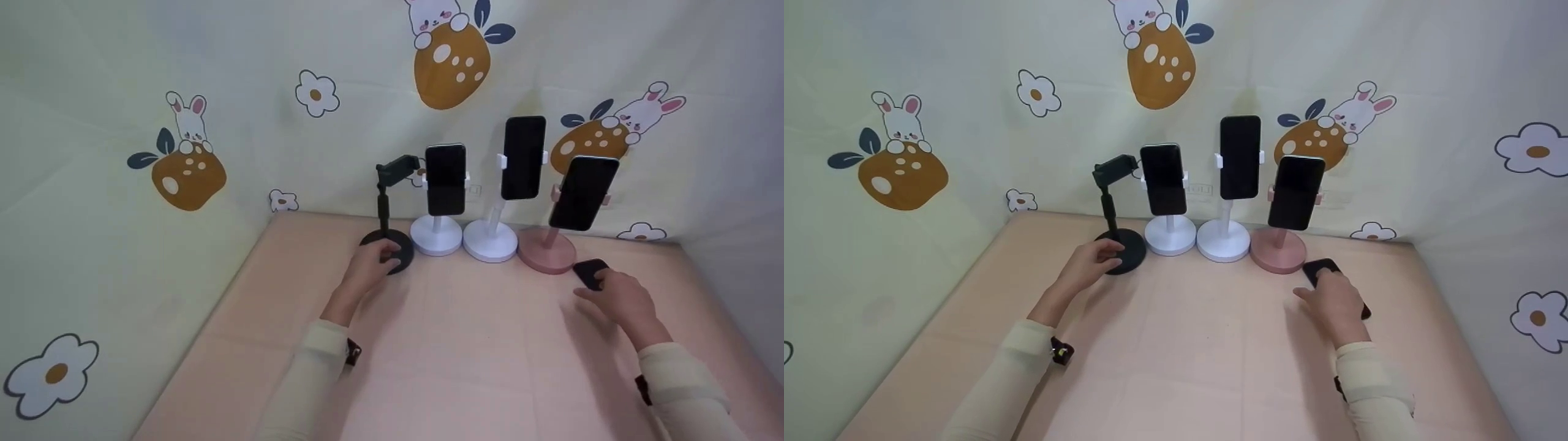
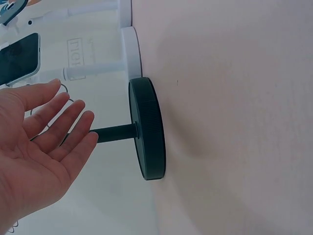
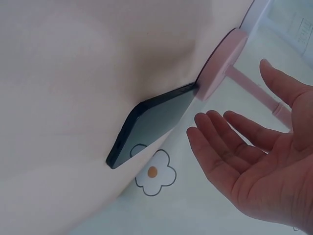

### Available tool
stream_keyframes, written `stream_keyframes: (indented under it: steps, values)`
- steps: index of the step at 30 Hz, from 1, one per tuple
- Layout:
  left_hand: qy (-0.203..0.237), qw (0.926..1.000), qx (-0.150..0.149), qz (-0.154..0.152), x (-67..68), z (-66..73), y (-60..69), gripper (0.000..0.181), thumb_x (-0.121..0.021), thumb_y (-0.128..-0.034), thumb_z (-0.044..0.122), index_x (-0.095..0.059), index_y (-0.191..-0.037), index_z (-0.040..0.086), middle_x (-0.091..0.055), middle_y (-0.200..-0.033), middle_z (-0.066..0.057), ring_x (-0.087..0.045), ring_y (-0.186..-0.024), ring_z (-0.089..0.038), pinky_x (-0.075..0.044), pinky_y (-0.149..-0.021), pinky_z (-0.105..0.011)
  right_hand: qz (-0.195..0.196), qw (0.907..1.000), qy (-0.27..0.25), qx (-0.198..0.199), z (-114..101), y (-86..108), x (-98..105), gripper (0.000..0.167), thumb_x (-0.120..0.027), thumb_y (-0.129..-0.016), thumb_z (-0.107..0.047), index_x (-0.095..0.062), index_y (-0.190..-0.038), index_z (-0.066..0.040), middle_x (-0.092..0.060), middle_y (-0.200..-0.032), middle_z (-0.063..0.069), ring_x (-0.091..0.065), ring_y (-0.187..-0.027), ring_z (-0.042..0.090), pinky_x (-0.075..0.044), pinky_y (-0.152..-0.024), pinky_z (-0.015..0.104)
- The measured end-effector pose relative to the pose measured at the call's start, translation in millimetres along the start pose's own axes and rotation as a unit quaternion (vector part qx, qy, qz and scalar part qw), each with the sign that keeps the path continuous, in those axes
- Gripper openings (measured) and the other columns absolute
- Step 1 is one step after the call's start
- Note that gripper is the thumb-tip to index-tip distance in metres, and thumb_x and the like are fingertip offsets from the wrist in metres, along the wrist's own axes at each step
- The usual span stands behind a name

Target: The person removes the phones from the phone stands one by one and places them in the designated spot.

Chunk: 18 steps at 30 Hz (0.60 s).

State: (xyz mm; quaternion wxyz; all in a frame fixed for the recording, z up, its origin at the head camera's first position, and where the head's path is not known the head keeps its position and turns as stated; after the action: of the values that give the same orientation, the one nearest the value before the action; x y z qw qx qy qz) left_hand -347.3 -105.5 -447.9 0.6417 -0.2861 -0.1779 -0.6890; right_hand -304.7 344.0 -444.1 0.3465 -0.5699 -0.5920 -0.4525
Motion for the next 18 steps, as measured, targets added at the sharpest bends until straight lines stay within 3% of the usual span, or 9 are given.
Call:
stream_keyframes:
  steps: [6,13,18]
  values:
    - [0.0,1.0,0.004,-0.003,-1.1,0.5,-0.9,0.027,-0.068,-0.0947,0.013,-0.068,-0.121,0.011,-0.067,-0.127,-0.011,-0.062,-0.121,-0.026,-0.05,-0.106,-0.041,0.005,0.9999,-0.013,0.009,-8.4,2.1,-3.3,0.08,-0.067,-0.092,-0.045,-0.043,-0.138,0.015,-0.055,-0.128,0.039,-0.055,-0.114,0.051,-0.047,-0.097,0.065]
    - [-0.012,0.9999,-0.009,-0.005,-2.1,1.5,-1.5,0.027,-0.068,-0.0946,0.014,-0.068,-0.121,0.01,-0.068,-0.127,-0.012,-0.063,-0.12,-0.027,-0.051,-0.105,-0.04,0.03,0.9989,-0.012,0.034,-15.2,4.1,-5.5,0.071,-0.07,-0.09,-0.041,-0.051,-0.133,0.013,-0.064,-0.106,0.027,-0.059,-0.091,0.037,-0.051,-0.076,0.05]
    - [-0.013,0.9999,-0.002,-0.01,-5.4,0.6,-2.2,0.027,-0.067,-0.095,0.015,-0.068,-0.122,0.01,-0.067,-0.127,-0.011,-0.062,-0.122,-0.027,-0.05,-0.106,-0.04,0.032,0.9985,-0.016,0.042,-18.6,3.0,-10.0,0.068,-0.07,-0.091,-0.04,-0.052,-0.132,0.011,-0.063,-0.112,0.028,-0.06,-0.097,0.039,-0.052,-0.082,0.054]
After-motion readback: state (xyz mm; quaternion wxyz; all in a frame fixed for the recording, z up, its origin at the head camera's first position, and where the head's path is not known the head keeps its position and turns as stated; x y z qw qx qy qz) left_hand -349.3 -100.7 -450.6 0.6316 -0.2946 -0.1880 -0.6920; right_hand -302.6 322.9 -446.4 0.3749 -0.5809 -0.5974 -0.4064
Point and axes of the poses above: each hand's wrist, its own y-axis away from the middle knuckle, its own x-axis out of the back of the hand, z = x × y, the point moved 5 cm from there along -y, towards the middle knuckle
